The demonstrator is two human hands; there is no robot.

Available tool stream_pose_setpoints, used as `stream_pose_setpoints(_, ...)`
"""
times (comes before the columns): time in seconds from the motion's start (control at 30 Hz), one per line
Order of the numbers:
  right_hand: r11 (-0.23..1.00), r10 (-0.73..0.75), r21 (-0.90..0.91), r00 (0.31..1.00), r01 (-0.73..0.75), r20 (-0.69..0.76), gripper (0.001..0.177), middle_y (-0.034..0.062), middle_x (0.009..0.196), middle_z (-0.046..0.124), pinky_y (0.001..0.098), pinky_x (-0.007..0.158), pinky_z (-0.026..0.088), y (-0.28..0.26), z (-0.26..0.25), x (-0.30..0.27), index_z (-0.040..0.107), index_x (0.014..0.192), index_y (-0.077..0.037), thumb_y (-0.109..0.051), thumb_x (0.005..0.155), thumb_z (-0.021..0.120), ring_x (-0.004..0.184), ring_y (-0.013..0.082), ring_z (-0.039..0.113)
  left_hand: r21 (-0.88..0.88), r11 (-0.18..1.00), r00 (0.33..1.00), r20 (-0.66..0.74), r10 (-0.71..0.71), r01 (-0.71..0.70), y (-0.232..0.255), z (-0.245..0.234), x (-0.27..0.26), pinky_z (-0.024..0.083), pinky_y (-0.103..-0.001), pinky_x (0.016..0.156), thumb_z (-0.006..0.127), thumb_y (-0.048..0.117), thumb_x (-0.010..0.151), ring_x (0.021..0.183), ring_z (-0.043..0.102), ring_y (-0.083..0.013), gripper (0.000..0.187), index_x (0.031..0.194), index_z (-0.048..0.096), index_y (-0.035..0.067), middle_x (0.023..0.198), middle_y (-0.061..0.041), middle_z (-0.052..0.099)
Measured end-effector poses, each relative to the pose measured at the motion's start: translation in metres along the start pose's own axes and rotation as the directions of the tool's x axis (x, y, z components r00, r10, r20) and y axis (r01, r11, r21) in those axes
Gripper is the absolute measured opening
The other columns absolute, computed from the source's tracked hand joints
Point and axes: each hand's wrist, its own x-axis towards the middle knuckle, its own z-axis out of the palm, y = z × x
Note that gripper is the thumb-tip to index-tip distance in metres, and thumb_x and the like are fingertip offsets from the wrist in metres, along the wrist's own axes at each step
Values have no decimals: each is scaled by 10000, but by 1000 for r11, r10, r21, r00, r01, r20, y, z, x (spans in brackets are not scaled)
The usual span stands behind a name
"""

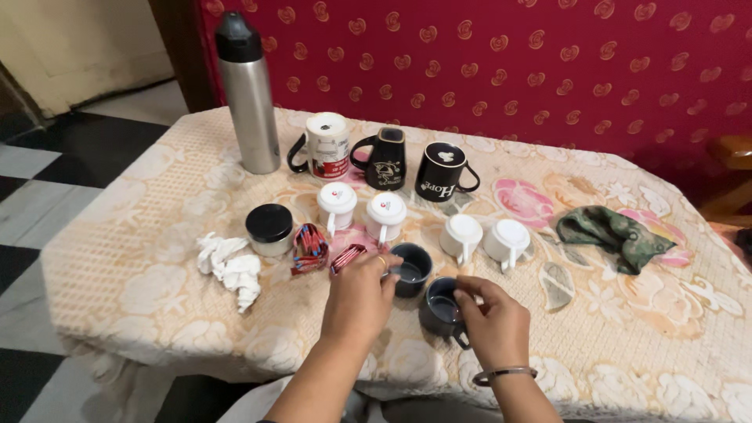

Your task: The person arranges several mugs and small white cups on a table, then wipes the table surface with a cloth. They also handle and align multiple instant coffee sachets in rows. The person wipes a small jar and the table again before the clip ends.

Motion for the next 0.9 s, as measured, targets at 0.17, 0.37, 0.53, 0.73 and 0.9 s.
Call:
stream_pose_setpoints(0.17, 968, -66, -234, 992, 90, 110, 371, 113, 994, 784, 338, 797, 590, 4, -1, 12, 784, 1114, -112, -291, 790, 808, 878, 223, 770, 115, 974, 948, 234, -216, 194, -14, 15, 8, 537, -409, 912, 785, 216, 838, 1056, 687, -301, 242, 1057, 757, 116, 1120, -108, 735)
stream_pose_setpoints(0.37, 770, -170, -515, 899, 378, 405, 552, 74, 1155, 767, 686, 1055, 254, 1, 5, 13, 809, 1125, -198, -313, 594, 904, 1357, 406, 471, 295, 953, 921, 346, -180, 76, -31, 26, 10, 404, -419, 1093, 849, 166, 702, 1326, 481, -303, 598, 1273, 671, 158, 1454, -96, 521)
stream_pose_setpoints(0.53, 654, 198, -712, 850, 255, 487, 299, 46, 1018, 763, 422, 1058, 469, 0, 10, 13, 771, 1017, -201, -410, 804, 764, 1183, 324, 614, 388, 912, 834, 454, -313, 131, -33, 38, 10, 400, -427, 1104, 809, 182, 801, 1346, 457, -316, 560, 1339, 656, 212, 1499, -109, 439)
stream_pose_setpoints(0.73, 876, 92, -476, 945, 74, 315, 374, 164, 927, 754, 418, 792, 563, 29, 9, 27, 712, 1084, -125, -389, 823, 758, 907, 386, 718, 404, 912, 890, 388, -241, 71, -30, 48, 12, 425, -443, 1082, 819, 225, 796, 1315, 507, -332, 378, 1138, 697, 121, 1449, -135, 502)
stream_pose_setpoints(0.9, 905, 338, 180, 909, -385, 243, 382, 203, 970, 730, 458, 734, 620, 46, 10, 45, 653, 1128, 4, -327, 941, 673, 837, 348, 760, 368, 927, 893, 391, -223, 70, -35, 53, 12, 443, -444, 1047, 817, 244, 784, 1278, 529, -357, 356, 1081, 695, 91, 1494, -168, 457)
